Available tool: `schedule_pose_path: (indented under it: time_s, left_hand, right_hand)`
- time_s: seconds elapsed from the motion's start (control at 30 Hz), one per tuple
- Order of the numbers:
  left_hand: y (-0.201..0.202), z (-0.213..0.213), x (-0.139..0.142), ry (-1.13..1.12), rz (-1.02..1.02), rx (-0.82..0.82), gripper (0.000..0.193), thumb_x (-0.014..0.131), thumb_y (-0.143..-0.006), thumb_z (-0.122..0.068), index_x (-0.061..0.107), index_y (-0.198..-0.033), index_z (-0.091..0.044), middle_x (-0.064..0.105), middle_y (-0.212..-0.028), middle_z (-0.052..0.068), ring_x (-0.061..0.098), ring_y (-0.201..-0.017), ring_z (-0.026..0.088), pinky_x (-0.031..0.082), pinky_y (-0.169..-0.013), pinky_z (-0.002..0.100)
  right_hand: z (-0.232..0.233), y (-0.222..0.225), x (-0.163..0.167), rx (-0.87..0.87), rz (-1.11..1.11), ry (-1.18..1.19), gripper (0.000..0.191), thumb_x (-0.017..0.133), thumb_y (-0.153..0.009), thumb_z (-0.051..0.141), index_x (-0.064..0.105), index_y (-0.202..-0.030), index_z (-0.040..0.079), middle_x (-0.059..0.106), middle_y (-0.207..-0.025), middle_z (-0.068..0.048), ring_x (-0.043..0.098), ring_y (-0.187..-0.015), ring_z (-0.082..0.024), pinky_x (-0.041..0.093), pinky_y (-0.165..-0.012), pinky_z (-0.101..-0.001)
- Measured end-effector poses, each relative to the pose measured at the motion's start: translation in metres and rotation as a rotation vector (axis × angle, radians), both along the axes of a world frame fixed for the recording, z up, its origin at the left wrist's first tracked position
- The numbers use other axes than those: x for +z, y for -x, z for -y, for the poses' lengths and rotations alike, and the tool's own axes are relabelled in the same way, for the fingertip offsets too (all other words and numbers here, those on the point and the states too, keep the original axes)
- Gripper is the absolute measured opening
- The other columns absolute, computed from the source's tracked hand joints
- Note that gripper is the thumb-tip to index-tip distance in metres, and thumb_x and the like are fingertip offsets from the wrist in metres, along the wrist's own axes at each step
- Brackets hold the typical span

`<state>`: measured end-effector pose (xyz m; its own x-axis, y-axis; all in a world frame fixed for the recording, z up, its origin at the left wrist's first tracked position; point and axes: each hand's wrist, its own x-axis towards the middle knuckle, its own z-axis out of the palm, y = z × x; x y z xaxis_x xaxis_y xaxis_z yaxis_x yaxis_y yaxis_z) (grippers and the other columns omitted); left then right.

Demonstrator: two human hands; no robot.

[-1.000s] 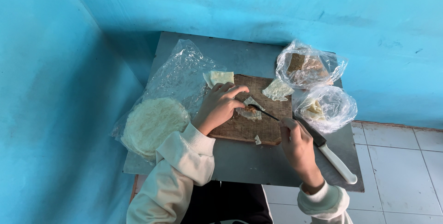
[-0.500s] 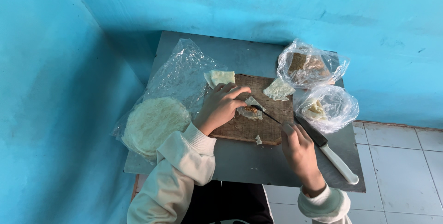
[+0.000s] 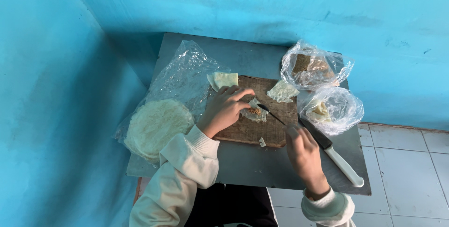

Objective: The person sits at a small table and folds thin round pastry wrappers over a brown filling. They place filling onto a wrapper using a spoon, then fold and press the wrapper edges together by hand, setting finished folded pieces aside on the cutting board.

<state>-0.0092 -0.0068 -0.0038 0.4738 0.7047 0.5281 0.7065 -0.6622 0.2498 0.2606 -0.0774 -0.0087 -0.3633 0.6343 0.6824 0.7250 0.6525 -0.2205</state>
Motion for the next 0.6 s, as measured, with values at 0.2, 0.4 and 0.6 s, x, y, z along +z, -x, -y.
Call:
schedule_pose_path:
  time_s: [0.2,0.4,0.6]
  left_hand:
    - [-0.002,-0.001,0.000,-0.062,0.069,-0.006,0.022,0.070,-0.078,0.002,0.080,-0.088,-0.014,0.063,-0.128,-0.005,0.063,-0.110,0.020,0.048,-0.101,0.039]
    - [0.001,0.000,0.007,-0.025,0.135,0.020,0.020,0.069,-0.080,0.003,0.078,-0.088,-0.013,0.064,-0.127,-0.004,0.064,-0.105,0.020,0.048,-0.095,0.040]
    - [0.006,0.001,0.013,-0.056,0.134,0.017,0.014,0.074,-0.079,-0.008,0.075,-0.093,-0.011,0.064,-0.124,-0.001,0.064,-0.106,0.021,0.047,-0.092,0.041]
  right_hand:
    - [-0.027,-0.007,0.008,-0.332,-0.239,-0.013,0.021,0.067,-0.101,-0.006,0.048,-0.105,0.001,0.066,-0.090,-0.014,0.064,-0.070,-0.026,0.050,-0.061,-0.0385]
    - [-0.103,-0.010,0.026,-0.475,-0.265,-0.005,0.026,0.068,-0.107,-0.004,0.044,-0.115,0.001,0.066,-0.097,-0.017,0.068,-0.077,-0.033,0.051,-0.063,-0.0417]
    - [-0.142,0.003,0.024,-0.446,-0.239,0.179,0.028,0.077,-0.094,0.009,0.052,-0.103,-0.001,0.068,-0.092,-0.017,0.070,-0.072,-0.030,0.054,-0.062,-0.0422]
